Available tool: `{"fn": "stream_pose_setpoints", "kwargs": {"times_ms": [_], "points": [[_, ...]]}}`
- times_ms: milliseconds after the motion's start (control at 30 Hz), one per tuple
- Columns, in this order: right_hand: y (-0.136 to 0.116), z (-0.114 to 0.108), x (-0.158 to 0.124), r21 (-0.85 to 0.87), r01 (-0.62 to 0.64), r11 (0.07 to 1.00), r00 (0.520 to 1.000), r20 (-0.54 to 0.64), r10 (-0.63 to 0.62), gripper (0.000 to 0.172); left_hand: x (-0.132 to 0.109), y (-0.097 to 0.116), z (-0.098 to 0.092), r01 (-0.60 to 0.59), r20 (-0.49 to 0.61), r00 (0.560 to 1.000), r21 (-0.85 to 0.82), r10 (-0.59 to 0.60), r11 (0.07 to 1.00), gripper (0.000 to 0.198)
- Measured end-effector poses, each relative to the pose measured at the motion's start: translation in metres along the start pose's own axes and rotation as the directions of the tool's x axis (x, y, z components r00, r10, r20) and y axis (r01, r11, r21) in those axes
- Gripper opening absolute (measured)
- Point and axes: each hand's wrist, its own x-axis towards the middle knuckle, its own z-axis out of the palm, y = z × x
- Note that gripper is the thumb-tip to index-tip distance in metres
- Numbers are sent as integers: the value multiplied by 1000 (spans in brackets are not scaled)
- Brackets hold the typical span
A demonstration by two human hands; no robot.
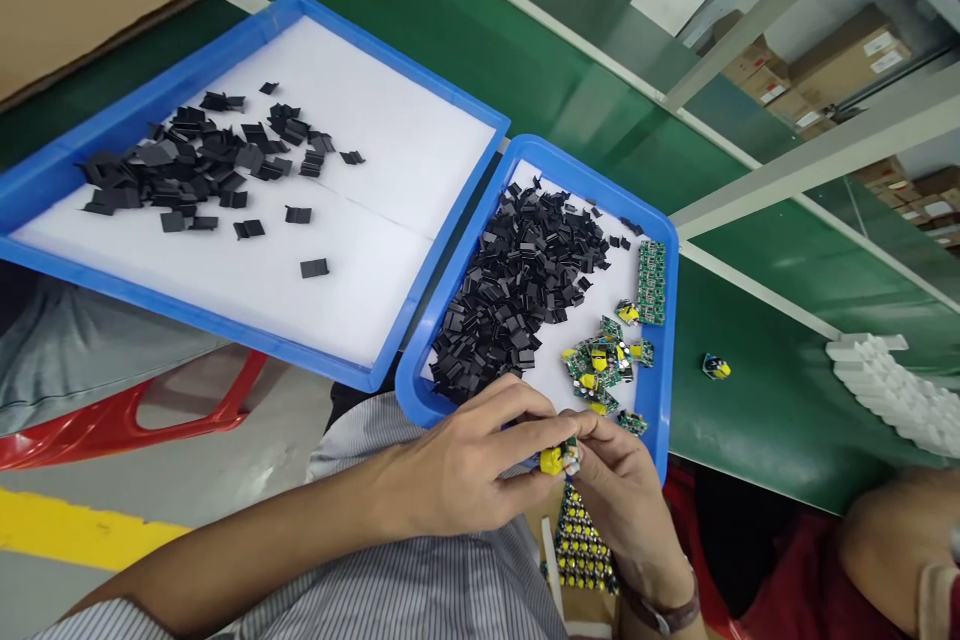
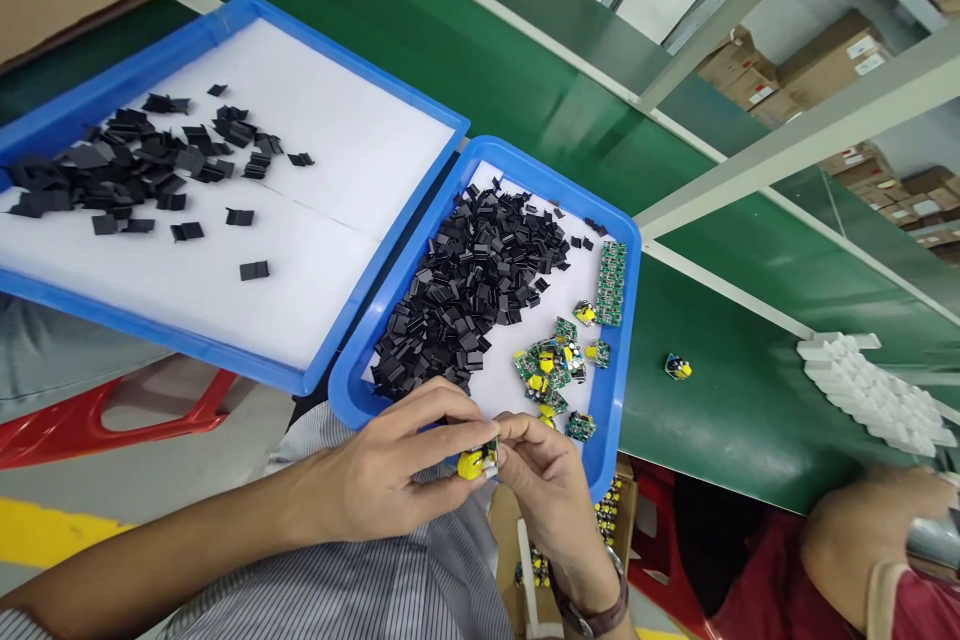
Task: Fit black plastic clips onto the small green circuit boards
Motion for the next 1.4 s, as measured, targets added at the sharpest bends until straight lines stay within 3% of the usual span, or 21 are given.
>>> {"fn": "stream_pose_setpoints", "kwargs": {"times_ms": [233,467,667,767,967,1200,1400], "points": [[-6,11,2,152,-82,985,996,-33,88,19,5,4,-3,75,-21,997,-57,-76,996,42],[-5,17,3,161,-96,982,995,19,94,14,4,6,-4,111,-37,993,-109,-115,988,39],[-3,15,-1,-39,96,995,995,-14,-97,1,4,6,-12,84,20,996,-115,-82,990,40],[-4,18,-1,-123,179,976,983,-20,-183,8,2,3,-14,68,42,997,-83,-65,994,41],[-7,34,1,-99,220,971,971,-77,-228,3,-5,1,-17,86,60,995,-22,-85,996,48],[1,47,3,7,297,955,940,-176,-291,3,-8,0,-21,135,-28,991,72,-133,988,48],[2,52,8,29,370,929,917,-169,-360,7,-6,-1,-21,191,-33,981,-19,-191,981,45]]}}
